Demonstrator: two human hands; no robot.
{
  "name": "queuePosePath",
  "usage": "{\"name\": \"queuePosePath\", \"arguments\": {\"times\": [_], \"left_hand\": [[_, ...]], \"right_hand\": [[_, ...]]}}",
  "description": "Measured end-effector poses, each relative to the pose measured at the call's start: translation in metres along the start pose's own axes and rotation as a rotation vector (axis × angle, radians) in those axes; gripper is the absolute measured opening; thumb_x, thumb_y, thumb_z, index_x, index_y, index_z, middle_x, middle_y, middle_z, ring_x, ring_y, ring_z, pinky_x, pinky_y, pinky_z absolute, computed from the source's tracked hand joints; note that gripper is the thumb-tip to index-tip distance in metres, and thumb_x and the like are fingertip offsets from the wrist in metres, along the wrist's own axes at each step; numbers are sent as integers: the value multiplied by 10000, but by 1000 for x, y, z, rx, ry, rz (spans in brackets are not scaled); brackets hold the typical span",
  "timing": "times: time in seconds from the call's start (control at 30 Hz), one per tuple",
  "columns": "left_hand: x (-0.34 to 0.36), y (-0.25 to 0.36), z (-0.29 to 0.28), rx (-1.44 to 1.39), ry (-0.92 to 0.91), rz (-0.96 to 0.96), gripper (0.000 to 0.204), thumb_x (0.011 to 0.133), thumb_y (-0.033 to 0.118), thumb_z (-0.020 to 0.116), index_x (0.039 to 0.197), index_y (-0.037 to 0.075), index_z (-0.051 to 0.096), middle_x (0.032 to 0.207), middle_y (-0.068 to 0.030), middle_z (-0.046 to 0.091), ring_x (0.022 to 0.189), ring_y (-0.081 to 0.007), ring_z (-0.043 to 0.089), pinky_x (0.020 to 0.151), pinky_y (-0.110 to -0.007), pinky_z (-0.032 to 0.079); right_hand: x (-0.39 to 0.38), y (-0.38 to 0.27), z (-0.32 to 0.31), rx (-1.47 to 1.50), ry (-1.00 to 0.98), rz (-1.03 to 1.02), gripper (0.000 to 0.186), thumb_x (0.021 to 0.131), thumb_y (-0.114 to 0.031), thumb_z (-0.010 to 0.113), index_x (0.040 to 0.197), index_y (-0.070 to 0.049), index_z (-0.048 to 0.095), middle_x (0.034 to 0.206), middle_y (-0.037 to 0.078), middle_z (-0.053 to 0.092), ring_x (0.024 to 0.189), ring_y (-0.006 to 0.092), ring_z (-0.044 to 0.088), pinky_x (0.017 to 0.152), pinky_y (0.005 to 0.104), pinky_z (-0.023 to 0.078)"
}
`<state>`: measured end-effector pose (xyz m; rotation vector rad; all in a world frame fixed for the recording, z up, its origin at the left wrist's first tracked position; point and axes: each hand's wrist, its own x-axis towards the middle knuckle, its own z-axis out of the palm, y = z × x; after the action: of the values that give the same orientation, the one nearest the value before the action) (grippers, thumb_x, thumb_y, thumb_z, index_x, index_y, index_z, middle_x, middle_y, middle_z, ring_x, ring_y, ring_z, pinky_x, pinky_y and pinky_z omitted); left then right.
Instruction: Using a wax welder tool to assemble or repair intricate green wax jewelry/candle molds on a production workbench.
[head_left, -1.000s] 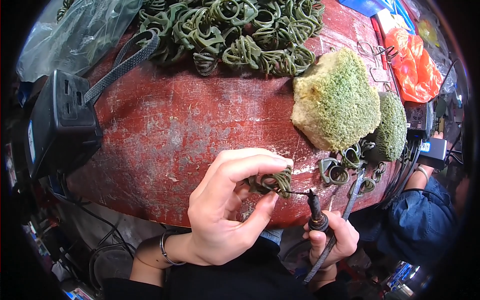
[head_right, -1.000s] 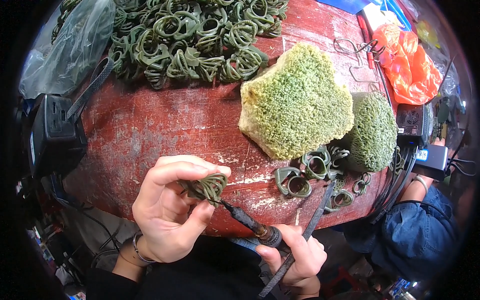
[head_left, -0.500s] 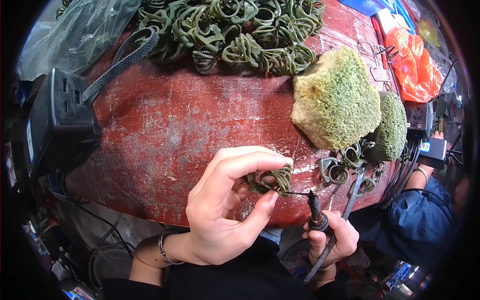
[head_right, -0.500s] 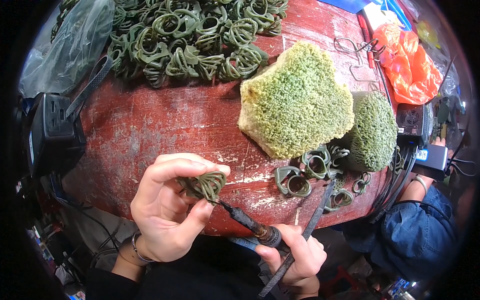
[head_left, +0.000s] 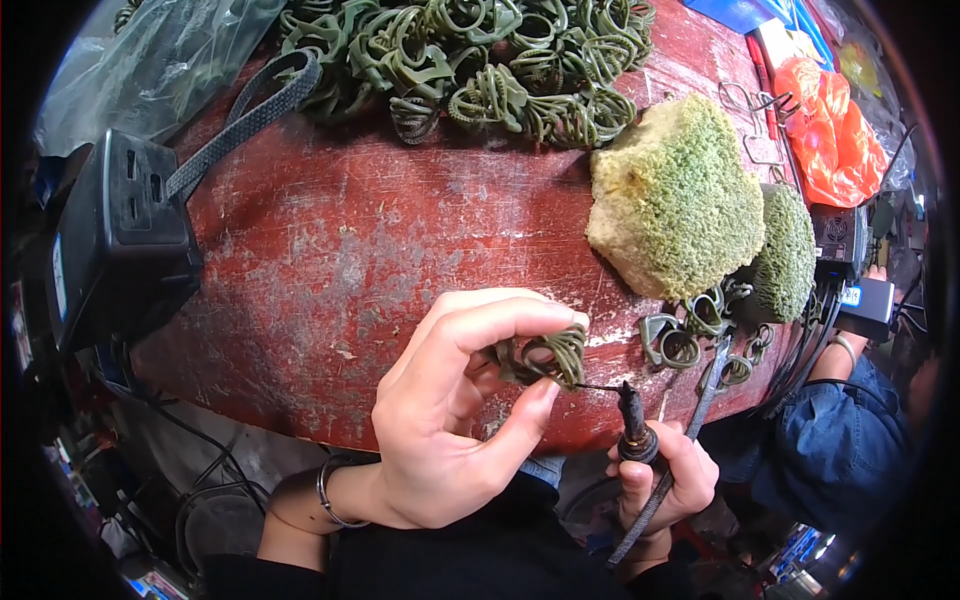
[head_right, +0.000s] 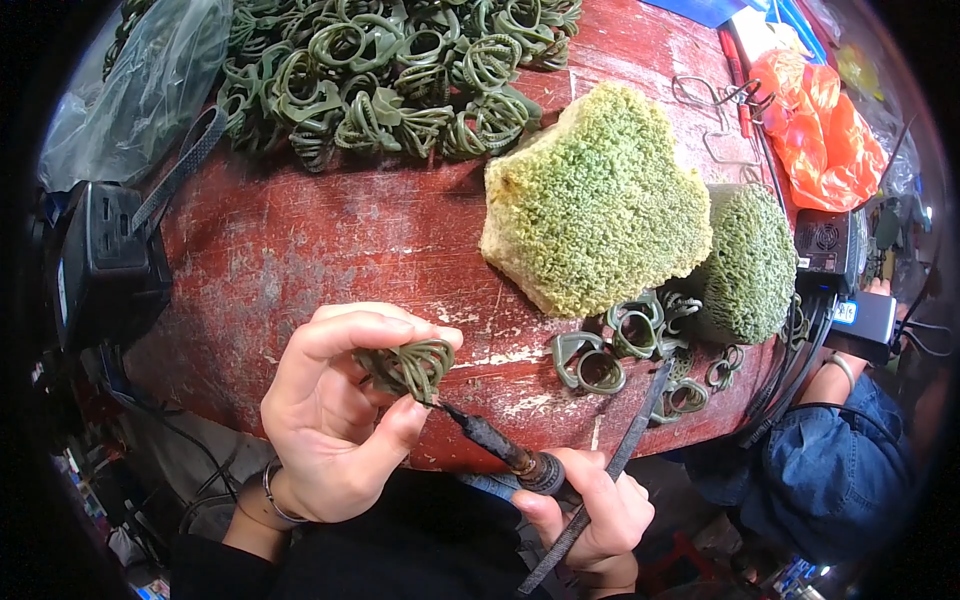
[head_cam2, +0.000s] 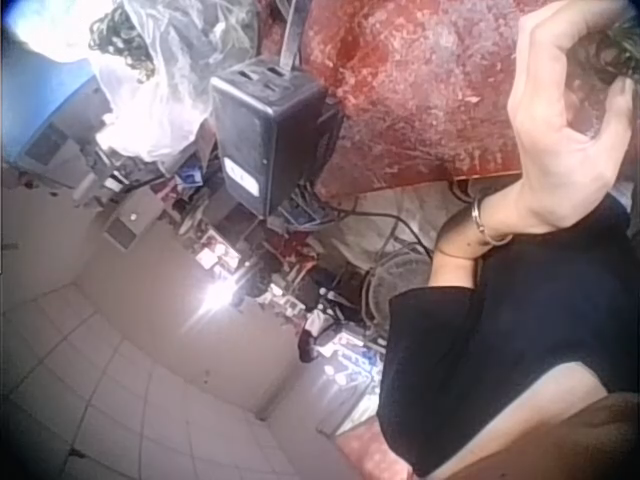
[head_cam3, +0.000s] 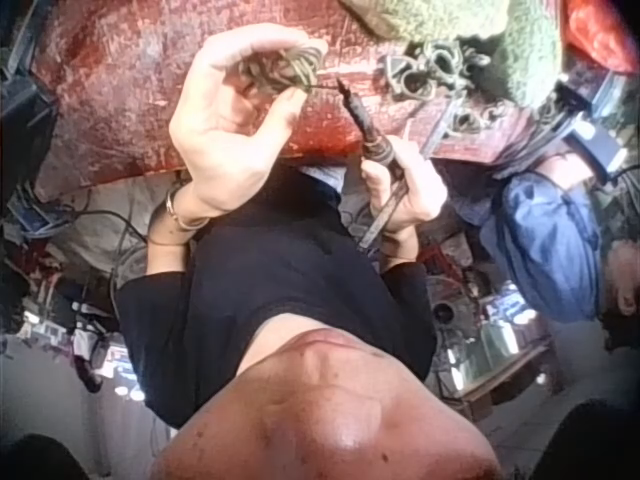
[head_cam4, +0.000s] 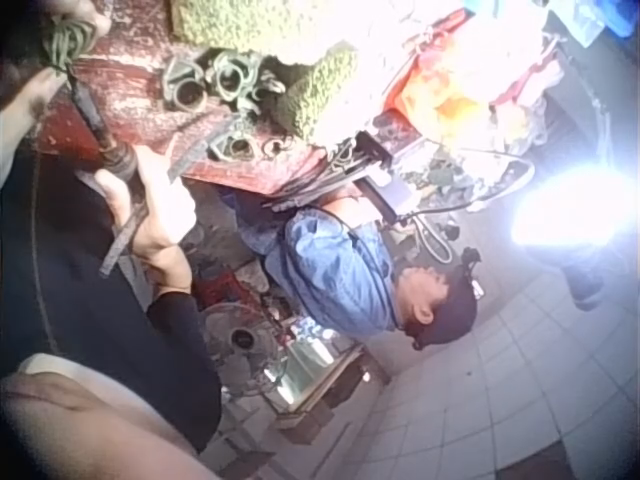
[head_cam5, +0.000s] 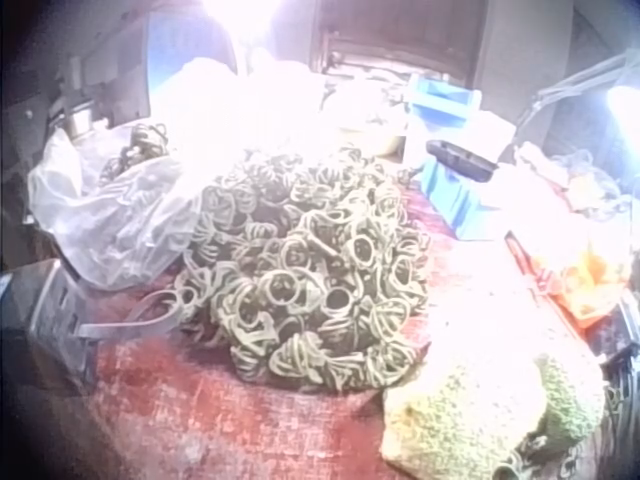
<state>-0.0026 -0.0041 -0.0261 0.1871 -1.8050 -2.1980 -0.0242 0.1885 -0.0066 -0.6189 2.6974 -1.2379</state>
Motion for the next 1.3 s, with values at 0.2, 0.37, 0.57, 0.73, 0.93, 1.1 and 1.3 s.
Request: {"name": "queuePosePath", "arguments": {"times": [0.2,0.37,0.57,0.73,0.93,1.1,1.3], "left_hand": [[-1,0,1,-15,13,-10,399,712,-169,492,1086,-64,399,1059,-161,430,1026,-275,522,901,-376,458],[-1,0,1,-37,21,-17,397,716,-164,494,1087,-62,398,1062,-160,430,1027,-274,521,904,-377,456],[-1,0,2,-66,33,-25,399,718,-160,496,1091,-62,394,1067,-161,430,1027,-276,521,904,-377,455],[1,3,1,-68,51,-54,394,723,-150,498,1093,-65,393,1072,-162,428,1024,-275,520,903,-376,457],[1,5,4,-138,113,-54,381,724,-167,540,1080,-47,483,1105,-117,436,998,-157,521,851,-245,460],[0,10,4,-219,6,-141,417,752,-103,529,1132,-64,361,1099,-206,475,974,-270,568,839,-339,496],[-12,21,5,-382,-110,-283,460,792,40,615,1157,-50,350,1163,-272,478,959,-301,589,779,-326,517]], "right_hand": [[0,0,0,0,-2,2,344,733,-311,692,824,6,592,608,75,593,493,189,582,461,257,445],[0,-1,-1,-12,-9,1,344,732,-310,692,823,7,594,616,74,598,497,188,584,463,258,447],[-1,0,-1,-24,-3,-9,344,729,-307,695,821,8,593,613,71,599,493,187,583,461,258,447],[-1,1,1,3,2,-7,349,733,-309,692,813,15,589,604,71,595,488,179,580,457,254,444],[-8,6,3,184,115,58,417,779,-370,646,809,40,574,594,64,596,502,140,578,465,229,444],[-9,-2,5,277,190,95,451,786,-396,632,828,49,565,592,68,595,517,133,583,485,220,455],[-2,-21,5,479,162,150,478,769,-388,657,864,70,554,619,81,593,530,125,577,488,214,449]]}}
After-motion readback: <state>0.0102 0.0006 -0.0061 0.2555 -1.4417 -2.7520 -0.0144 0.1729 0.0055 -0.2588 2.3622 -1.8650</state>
